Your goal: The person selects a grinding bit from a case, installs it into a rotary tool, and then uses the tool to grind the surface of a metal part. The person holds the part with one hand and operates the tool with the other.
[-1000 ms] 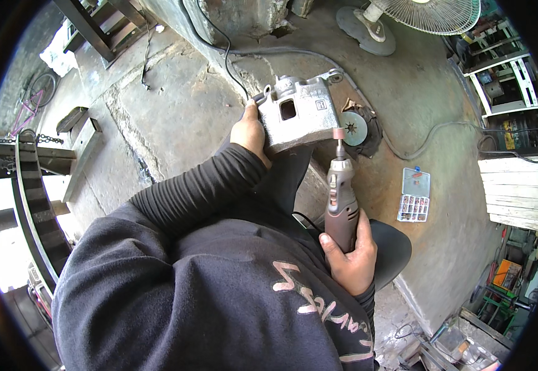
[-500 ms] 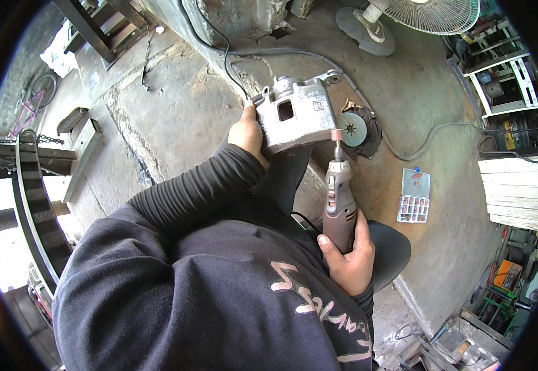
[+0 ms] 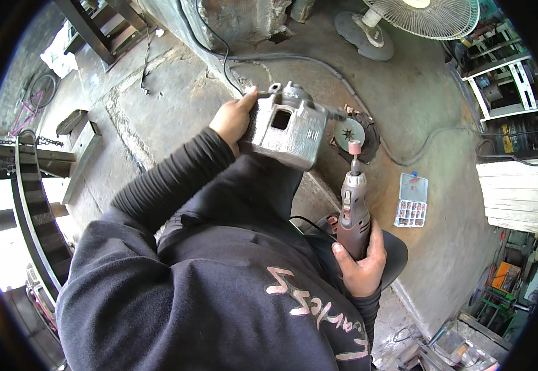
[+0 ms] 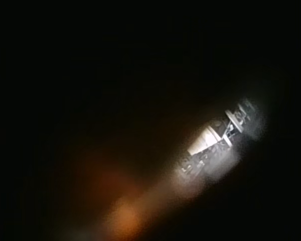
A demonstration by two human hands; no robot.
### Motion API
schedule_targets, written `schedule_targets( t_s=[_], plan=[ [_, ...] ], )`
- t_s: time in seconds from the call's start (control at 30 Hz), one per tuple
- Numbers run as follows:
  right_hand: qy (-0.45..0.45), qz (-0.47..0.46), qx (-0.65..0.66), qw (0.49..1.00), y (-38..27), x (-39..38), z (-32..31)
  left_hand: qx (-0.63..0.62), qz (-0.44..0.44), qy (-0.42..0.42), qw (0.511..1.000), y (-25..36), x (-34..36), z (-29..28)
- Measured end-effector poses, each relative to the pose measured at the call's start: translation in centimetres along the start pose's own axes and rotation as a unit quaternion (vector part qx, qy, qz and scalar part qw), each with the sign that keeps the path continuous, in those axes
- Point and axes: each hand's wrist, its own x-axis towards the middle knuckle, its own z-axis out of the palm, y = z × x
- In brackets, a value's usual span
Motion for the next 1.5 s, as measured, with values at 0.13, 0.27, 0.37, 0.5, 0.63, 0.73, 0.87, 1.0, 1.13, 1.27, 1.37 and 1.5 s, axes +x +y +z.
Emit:
schedule_targets(
  t_s=[0.13, 0.27, 0.37, 0.5, 0.63, 0.73, 0.87, 1.0, 1.13, 1.27, 1.37, 1.5],
  plan=[
    [-0.044, -0.011, -0.091, 0.995, -0.2, 0.5, -0.1, 0.329, 0.102, -0.074, 0.936, 3.6, 1.4, -0.2],
    [-0.071, -0.032, -0.167, 0.983, -0.1, 0.9, 1.1, 0.563, 0.156, -0.131, 0.801, 4.7, 2.5, 1.6],
    [-0.074, -0.039, -0.18, 0.98, 0.1, 0.9, 1.7, 0.565, 0.149, -0.128, 0.801, 4.5, 2.4, 2.4],
    [-0.068, -0.025, -0.2, 0.977, 0.6, 0.5, 2.0, 0.556, 0.142, -0.132, 0.808, 4.1, 2.3, 2.5],
    [-0.073, -0.036, -0.21, 0.974, 1.1, 0.4, 2.5, 0.557, 0.151, -0.129, 0.806, 3.8, 2.4, 2.2],
    [-0.071, -0.046, -0.215, 0.973, 1.3, 0.4, 3.0, 0.565, 0.15, -0.129, 0.801, 3.8, 2.5, 2.1],
    [-0.069, -0.036, -0.209, 0.975, 1.3, 0.4, 3.1, 0.571, 0.153, -0.13, 0.796, 3.8, 2.5, 2.2],
    [-0.066, -0.042, -0.199, 0.977, 1.5, 0.4, 3.0, 0.571, 0.155, -0.129, 0.796, 3.8, 2.4, 2.2],
    [-0.074, -0.033, -0.198, 0.977, 1.9, 0.3, 3.2, 0.562, 0.152, -0.135, 0.802, 3.7, 2.4, 2.2],
    [-0.072, -0.04, -0.201, 0.976, 2.3, 0.3, 3.6, 0.559, 0.153, -0.135, 0.803, 3.8, 2.2, 2.3],
    [-0.076, -0.03, -0.2, 0.976, 2.4, 0.2, 3.6, 0.564, 0.146, -0.134, 0.802, 3.9, 2.1, 2.2],
    [-0.082, -0.016, -0.199, 0.976, 2.3, 0.2, 3.6, 0.555, 0.16, -0.132, 0.805, 3.8, 2.1, 2.2]
  ],
)
